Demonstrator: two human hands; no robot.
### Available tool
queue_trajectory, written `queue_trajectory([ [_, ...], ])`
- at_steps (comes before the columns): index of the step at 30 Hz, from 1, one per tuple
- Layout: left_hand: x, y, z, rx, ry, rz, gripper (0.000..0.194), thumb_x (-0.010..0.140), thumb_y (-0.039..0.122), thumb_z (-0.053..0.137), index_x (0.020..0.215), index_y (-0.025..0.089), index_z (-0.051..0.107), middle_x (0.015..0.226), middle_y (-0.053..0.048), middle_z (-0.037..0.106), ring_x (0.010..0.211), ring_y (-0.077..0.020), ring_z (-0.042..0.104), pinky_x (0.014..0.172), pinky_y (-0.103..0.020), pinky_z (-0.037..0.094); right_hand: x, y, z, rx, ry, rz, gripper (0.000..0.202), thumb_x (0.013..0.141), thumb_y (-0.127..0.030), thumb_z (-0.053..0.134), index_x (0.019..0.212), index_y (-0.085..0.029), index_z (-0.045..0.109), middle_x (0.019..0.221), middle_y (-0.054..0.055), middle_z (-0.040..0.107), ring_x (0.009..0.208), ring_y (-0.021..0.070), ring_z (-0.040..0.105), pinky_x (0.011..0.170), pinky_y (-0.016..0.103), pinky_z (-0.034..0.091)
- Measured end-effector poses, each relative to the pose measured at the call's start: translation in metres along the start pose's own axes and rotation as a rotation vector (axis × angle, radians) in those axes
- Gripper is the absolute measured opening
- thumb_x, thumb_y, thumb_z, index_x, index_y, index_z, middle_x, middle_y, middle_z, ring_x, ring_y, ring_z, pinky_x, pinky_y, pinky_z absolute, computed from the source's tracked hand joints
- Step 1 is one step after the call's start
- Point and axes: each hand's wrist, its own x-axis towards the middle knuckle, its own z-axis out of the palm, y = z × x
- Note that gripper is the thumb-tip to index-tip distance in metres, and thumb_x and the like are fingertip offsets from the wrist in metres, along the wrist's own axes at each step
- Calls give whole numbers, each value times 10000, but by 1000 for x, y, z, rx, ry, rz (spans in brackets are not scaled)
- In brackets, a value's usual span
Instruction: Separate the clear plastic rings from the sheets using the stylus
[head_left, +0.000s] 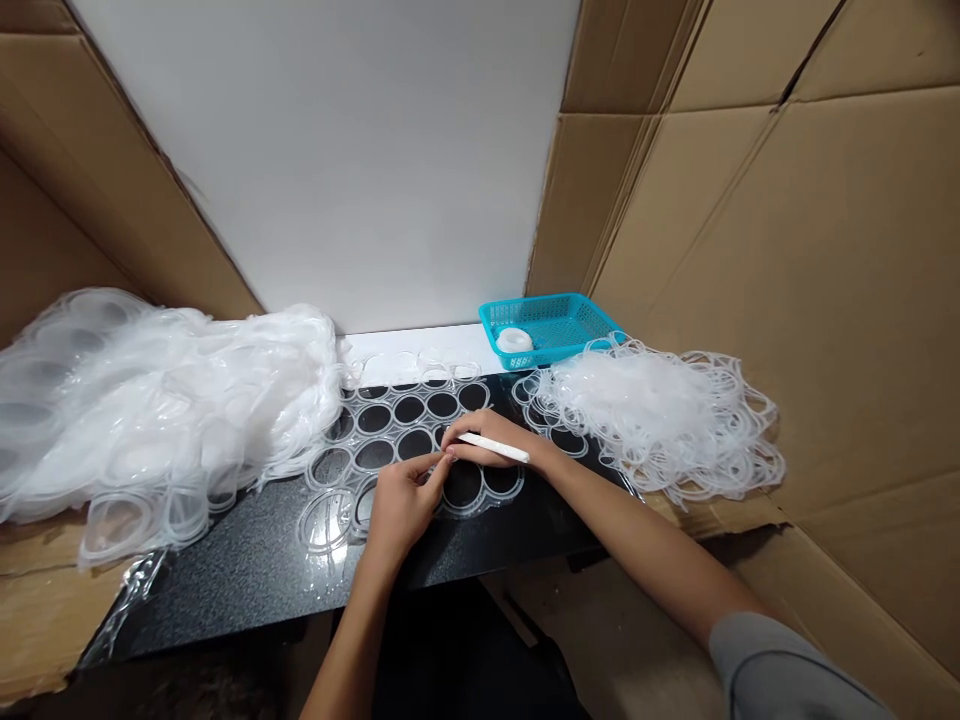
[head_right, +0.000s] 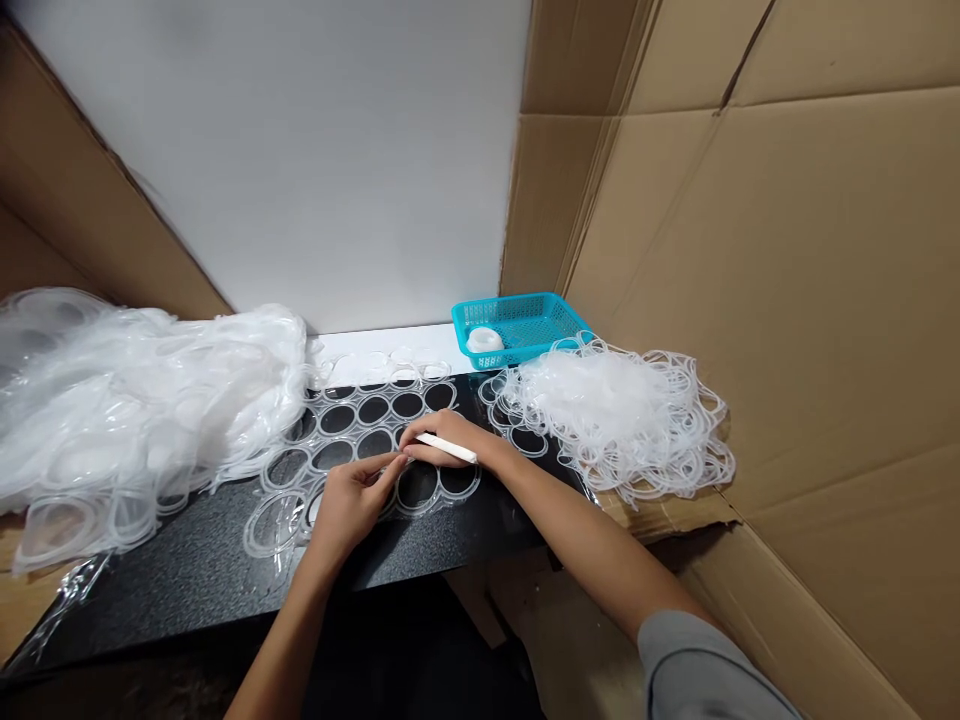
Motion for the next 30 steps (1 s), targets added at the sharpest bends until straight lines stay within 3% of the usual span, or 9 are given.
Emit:
queue_trajectory([
  [3, 1, -2, -2, -2, 84, 9, 408, 872, 541, 622, 840, 194, 834, 519, 30, 516, 517, -132, 410, 564, -273, 303, 0, 0, 0, -13, 5, 4, 120, 957, -226, 675, 957, -183, 787, 966, 38, 796, 919, 181, 722, 872, 272, 512],
  [9, -3, -7, -13, -64, 217, 31, 254, 826, 431, 648, 720, 203, 689, 720, -15, 663, 668, -164, 578, 666, -283, 440, 1, 1, 3, -55, 23, 2, 115, 956, -150, 664, 955, -163, 779, 972, 59, 803, 920, 183, 728, 876, 282, 515],
  [12, -11, -9, -21, -85, 192, 4, 292, 849, 478, 656, 760, 205, 708, 777, -27, 678, 714, -175, 597, 672, -283, 451, 2, -3, 1, -86, 43, -11, 83, 946, -143, 691, 944, -177, 768, 997, 55, 799, 949, 187, 721, 915, 306, 508],
  [16, -18, -4, -23, -195, 112, -36, 371, 869, 564, 674, 853, 200, 742, 790, -25, 663, 700, -168, 577, 642, -274, 445, 1, -13, 0, -115, 75, -105, 69, 919, -246, 786, 971, -205, 766, 1042, 53, 797, 1020, 216, 709, 1005, 376, 473],
  [20, -14, 2, -13, -245, 100, -34, 406, 873, 598, 685, 882, 199, 756, 780, -21, 665, 661, -151, 542, 621, -267, 431, 1, -18, 7, 72, 103, -186, 169, 954, -367, 753, 958, -199, 776, 951, 50, 784, 908, 195, 713, 873, 323, 525],
  [23, -9, 1, -6, -256, 118, -27, 439, 893, 614, 658, 993, 200, 763, 847, -36, 705, 679, -161, 570, 634, -277, 461, 2, -16, 10, 110, 169, -147, 222, 975, -389, 714, 905, -189, 778, 892, 43, 771, 845, 180, 704, 817, 300, 536],
  [26, -11, -5, -1, -188, 176, 7, 475, 906, 599, 644, 1159, 206, 731, 908, -43, 712, 650, -164, 576, 628, -298, 494, 5, -17, -7, 53, 321, -52, 167, 950, -328, 723, 898, -182, 785, 909, 46, 788, 842, 179, 719, 811, 297, 546],
  [28, -15, -9, 1, -97, 164, 79, 436, 920, 569, 631, 1153, 215, 734, 961, -58, 711, 654, -172, 594, 655, -324, 532, 7, -24, -36, -63, 468, 4, 134, 935, -289, 726, 891, -184, 796, 916, 53, 801, 843, 185, 727, 818, 307, 550],
  [30, -19, -11, 1, -16, 77, 164, 362, 951, 519, 599, 1108, 233, 756, 1057, -86, 722, 800, -216, 674, 766, -366, 584, 10, -36, -76, -224, 574, 44, 123, 933, -276, 731, 888, -191, 809, 929, 62, 810, 865, 196, 731, 847, 327, 547],
])
